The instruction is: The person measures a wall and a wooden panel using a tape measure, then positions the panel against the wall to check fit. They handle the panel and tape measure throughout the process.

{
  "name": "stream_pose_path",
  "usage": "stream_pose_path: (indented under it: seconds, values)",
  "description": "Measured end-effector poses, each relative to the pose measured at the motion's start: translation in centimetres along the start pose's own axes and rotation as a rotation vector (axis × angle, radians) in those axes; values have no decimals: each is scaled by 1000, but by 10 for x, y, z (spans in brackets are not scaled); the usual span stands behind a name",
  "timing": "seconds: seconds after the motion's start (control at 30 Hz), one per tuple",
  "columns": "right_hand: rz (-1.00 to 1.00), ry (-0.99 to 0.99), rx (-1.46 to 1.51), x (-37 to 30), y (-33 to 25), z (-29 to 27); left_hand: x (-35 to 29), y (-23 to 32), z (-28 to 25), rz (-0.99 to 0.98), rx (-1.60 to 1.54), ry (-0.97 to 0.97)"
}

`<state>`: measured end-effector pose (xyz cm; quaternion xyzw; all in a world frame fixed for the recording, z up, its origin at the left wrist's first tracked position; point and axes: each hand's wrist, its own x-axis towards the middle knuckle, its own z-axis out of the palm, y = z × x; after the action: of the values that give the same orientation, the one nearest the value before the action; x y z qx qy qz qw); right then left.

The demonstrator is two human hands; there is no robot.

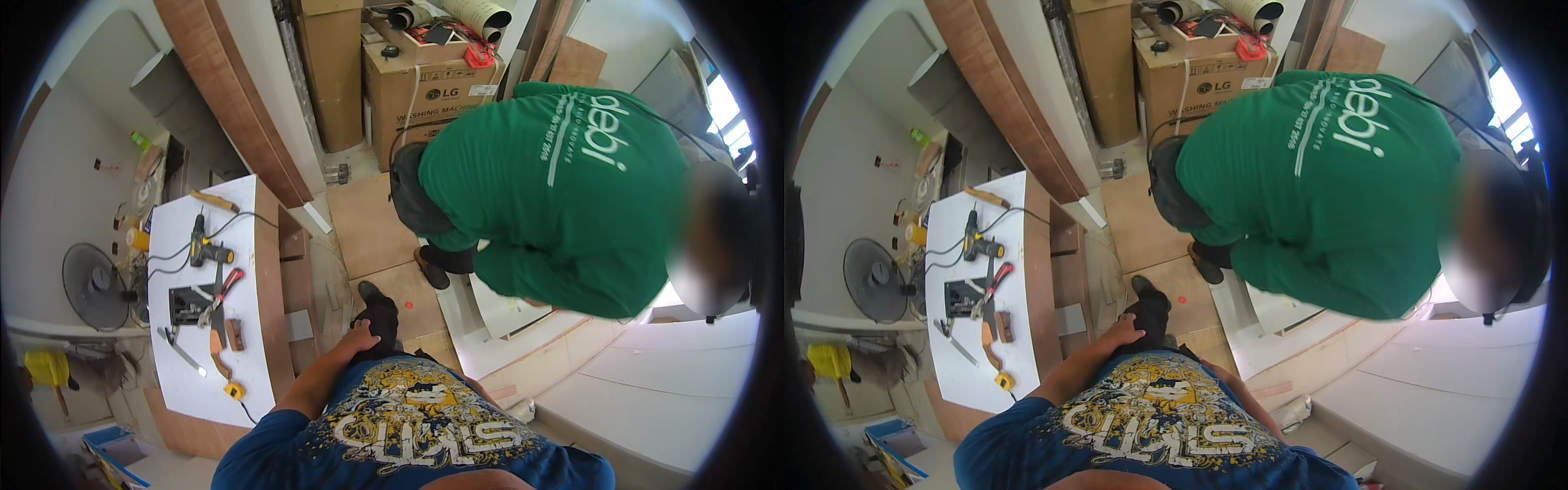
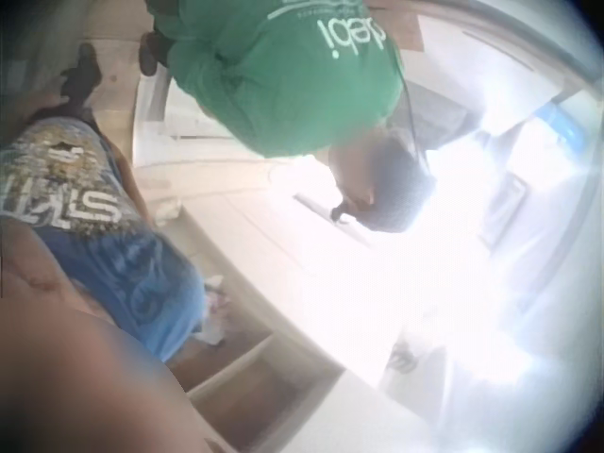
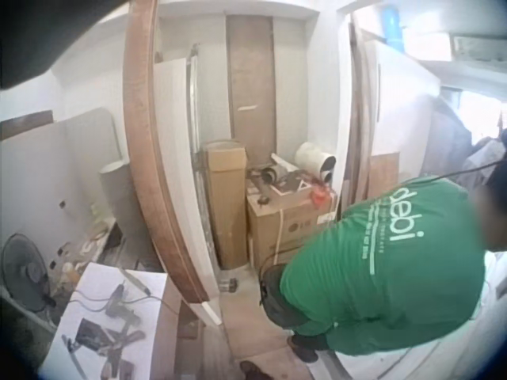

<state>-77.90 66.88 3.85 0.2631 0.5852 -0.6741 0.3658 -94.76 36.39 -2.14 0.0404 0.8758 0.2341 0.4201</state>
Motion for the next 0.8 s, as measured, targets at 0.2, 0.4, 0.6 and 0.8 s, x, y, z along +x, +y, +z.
stream_pose_path:
  seconds: [0.2, 0.4, 0.6, 0.8]
  values:
    - [-153, 108, -363, 150, -152, -5, 133, -57, 3, 67, 6, -106]
    - [-323, 308, -520, 291, -337, 5, 122, 12, -95, 28, 297, -179]
    - [-261, 261, -603, 336, -356, 28, 131, -5, -148, 159, 373, -229]
    - [43, 223, -651, 290, -247, -11, 159, -37, -163, 101, 104, -410]
